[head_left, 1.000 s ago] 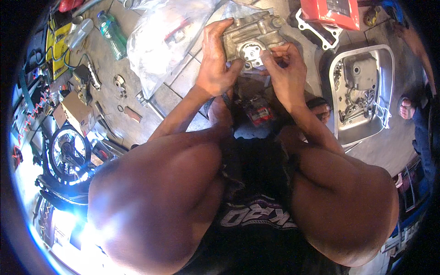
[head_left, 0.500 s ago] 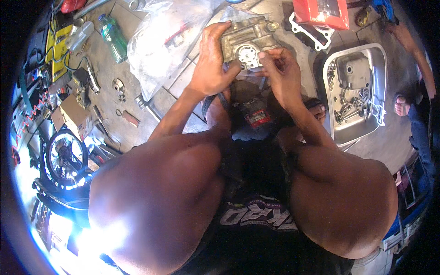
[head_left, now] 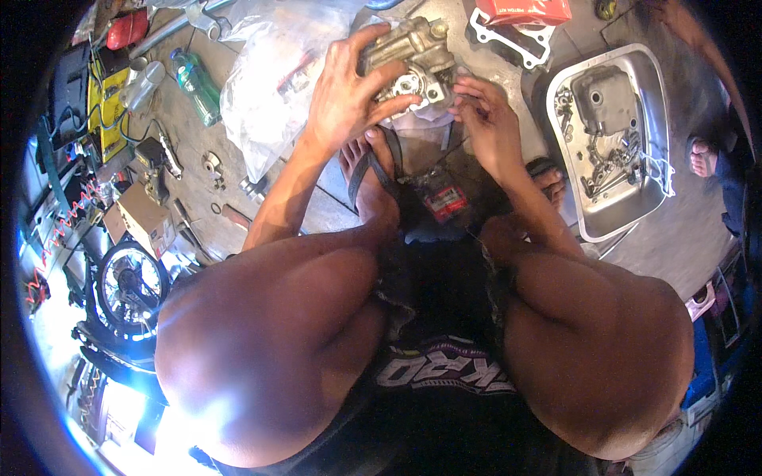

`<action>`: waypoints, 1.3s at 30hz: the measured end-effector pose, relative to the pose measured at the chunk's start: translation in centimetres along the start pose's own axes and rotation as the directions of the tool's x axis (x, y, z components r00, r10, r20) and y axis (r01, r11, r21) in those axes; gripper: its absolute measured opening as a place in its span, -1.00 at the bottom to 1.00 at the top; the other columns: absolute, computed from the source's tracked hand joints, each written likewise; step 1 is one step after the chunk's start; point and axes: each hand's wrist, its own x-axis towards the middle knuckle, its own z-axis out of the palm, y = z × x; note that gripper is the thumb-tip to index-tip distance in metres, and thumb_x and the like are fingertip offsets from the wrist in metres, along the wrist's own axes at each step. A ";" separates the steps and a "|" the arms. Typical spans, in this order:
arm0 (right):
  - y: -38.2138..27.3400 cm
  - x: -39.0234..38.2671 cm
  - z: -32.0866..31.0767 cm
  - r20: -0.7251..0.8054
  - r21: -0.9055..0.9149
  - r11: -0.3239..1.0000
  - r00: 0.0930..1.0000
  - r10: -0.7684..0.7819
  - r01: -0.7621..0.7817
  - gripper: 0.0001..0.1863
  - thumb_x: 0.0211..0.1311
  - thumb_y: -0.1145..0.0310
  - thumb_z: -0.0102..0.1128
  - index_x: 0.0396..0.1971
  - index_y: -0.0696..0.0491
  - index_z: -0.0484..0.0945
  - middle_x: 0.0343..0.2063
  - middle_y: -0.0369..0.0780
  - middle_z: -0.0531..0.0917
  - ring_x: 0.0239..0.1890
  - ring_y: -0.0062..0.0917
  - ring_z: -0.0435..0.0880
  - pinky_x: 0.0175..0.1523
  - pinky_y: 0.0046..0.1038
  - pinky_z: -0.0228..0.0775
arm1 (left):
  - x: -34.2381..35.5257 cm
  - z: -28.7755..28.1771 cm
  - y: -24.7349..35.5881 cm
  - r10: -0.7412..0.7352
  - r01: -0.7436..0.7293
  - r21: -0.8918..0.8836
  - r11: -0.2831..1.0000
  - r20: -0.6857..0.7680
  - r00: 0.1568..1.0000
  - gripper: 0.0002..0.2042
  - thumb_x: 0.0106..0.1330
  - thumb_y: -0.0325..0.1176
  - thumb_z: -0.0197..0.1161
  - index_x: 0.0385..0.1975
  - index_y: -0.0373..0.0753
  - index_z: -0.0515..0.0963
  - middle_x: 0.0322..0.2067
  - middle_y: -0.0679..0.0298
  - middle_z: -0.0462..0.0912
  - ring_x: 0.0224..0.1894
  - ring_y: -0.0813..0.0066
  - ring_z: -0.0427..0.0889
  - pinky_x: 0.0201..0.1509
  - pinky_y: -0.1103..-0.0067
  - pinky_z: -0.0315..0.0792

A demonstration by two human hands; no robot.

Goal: The person sits on the floor and assembles a metal cylinder head by placing small components and a camshaft into the housing, wipes the exterior with a cloth, and uses a metal rod to move parts in a tray.

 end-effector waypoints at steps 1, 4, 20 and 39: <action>-0.1 0.5 0.0 0.039 -0.005 1.000 0.999 0.007 -0.007 -0.64 0.27 0.44 0.30 0.06 0.10 0.54 -0.11 -0.17 0.72 -0.15 -0.45 0.73 0.03 -0.43 0.54 | 0.3 0.2 -0.2 -0.010 0.010 -0.019 1.000 -0.025 1.000 -0.52 -0.02 -0.07 0.58 -0.13 -0.11 0.61 0.17 0.12 0.47 0.14 0.01 0.48 0.15 0.23 0.42; -1.0 1.1 0.0 0.101 0.000 0.999 0.994 0.052 -0.052 -0.60 0.26 0.43 0.31 0.11 0.05 0.55 -0.08 -0.18 0.73 -0.13 -0.42 0.74 0.04 -0.41 0.54 | 0.8 0.4 -1.0 -0.067 0.064 -0.078 0.995 -0.038 0.997 -0.50 -0.04 -0.06 0.59 -0.12 -0.13 0.61 0.17 0.12 0.48 0.14 0.02 0.48 0.15 0.23 0.42; -1.8 3.0 2.1 0.347 0.566 0.718 0.907 0.238 -0.404 -0.72 0.32 0.47 0.25 -0.02 0.26 0.56 -0.16 -0.15 0.71 -0.15 -0.51 0.71 0.00 -0.50 0.56 | 1.4 0.7 -3.0 -0.382 0.343 -0.208 0.916 -0.196 0.903 -0.78 0.41 -0.24 0.28 -0.11 -0.24 0.53 0.11 0.07 0.56 0.13 0.23 0.52 0.23 0.41 0.36; -2.4 1.9 2.8 0.490 0.709 0.415 0.822 0.291 -0.570 -0.78 0.31 0.52 0.17 -0.06 0.10 0.57 -0.16 -0.28 0.64 -0.11 -0.55 0.60 0.10 -0.45 0.45 | 1.6 0.5 -1.3 -0.412 0.360 -0.241 0.901 -0.217 0.885 -0.80 0.36 -0.34 0.31 -0.13 -0.28 0.54 0.12 0.02 0.53 0.17 0.15 0.50 0.26 0.37 0.36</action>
